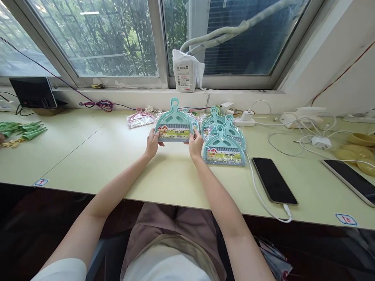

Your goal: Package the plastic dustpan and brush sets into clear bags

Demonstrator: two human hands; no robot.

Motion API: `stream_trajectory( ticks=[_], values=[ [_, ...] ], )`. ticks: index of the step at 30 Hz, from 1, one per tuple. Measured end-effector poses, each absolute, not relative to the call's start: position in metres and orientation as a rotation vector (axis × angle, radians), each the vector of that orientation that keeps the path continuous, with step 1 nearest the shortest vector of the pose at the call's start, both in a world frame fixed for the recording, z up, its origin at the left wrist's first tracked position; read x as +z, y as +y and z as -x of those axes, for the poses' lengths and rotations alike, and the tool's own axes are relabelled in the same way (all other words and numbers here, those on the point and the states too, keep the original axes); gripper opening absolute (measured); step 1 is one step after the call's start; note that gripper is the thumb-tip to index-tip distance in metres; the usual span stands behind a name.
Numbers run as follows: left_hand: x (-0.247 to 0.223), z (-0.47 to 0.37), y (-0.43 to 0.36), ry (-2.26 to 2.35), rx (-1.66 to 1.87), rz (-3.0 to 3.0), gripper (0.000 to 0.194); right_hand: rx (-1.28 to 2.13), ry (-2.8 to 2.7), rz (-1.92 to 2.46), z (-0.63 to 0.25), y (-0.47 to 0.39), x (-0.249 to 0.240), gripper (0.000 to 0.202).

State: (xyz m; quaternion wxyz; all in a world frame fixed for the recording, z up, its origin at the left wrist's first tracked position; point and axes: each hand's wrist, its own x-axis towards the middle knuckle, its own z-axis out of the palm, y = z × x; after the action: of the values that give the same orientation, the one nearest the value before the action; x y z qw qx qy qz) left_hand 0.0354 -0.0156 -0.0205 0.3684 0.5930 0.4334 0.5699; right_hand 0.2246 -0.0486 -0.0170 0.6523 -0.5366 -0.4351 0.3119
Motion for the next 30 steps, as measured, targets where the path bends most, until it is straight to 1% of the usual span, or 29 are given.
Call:
stream_trajectory(
  ticks=[5,8,16,22,25,27,30],
  values=[
    [-0.023,-0.036,-0.012,1.117,1.52,-1.422,0.033,0.727,-0.985,1.191,-0.221,-0.048,-0.017,0.053],
    [-0.024,-0.035,-0.01,1.117,1.524,-1.37,0.034,0.724,-0.992,1.157,-0.219,-0.049,-0.018,0.053],
    [-0.026,-0.036,-0.01,1.226,1.465,-1.356,0.025,0.741,-0.992,1.191,-0.222,-0.043,-0.027,0.053],
    [-0.03,-0.037,-0.008,1.292,1.455,-1.239,0.019,0.885,-0.942,1.246,-0.22,-0.037,-0.033,0.051],
    [-0.032,-0.035,-0.006,1.346,1.483,-1.175,0.018,0.944,-0.892,1.251,-0.21,-0.039,-0.038,0.054],
    [-0.035,-0.033,-0.004,1.375,1.507,-1.164,0.017,0.884,-0.891,1.271,-0.201,-0.043,-0.041,0.056],
    [-0.041,-0.032,-0.003,1.414,1.525,-1.148,0.015,0.616,-0.992,1.28,-0.191,-0.053,-0.04,0.05]
  ],
)
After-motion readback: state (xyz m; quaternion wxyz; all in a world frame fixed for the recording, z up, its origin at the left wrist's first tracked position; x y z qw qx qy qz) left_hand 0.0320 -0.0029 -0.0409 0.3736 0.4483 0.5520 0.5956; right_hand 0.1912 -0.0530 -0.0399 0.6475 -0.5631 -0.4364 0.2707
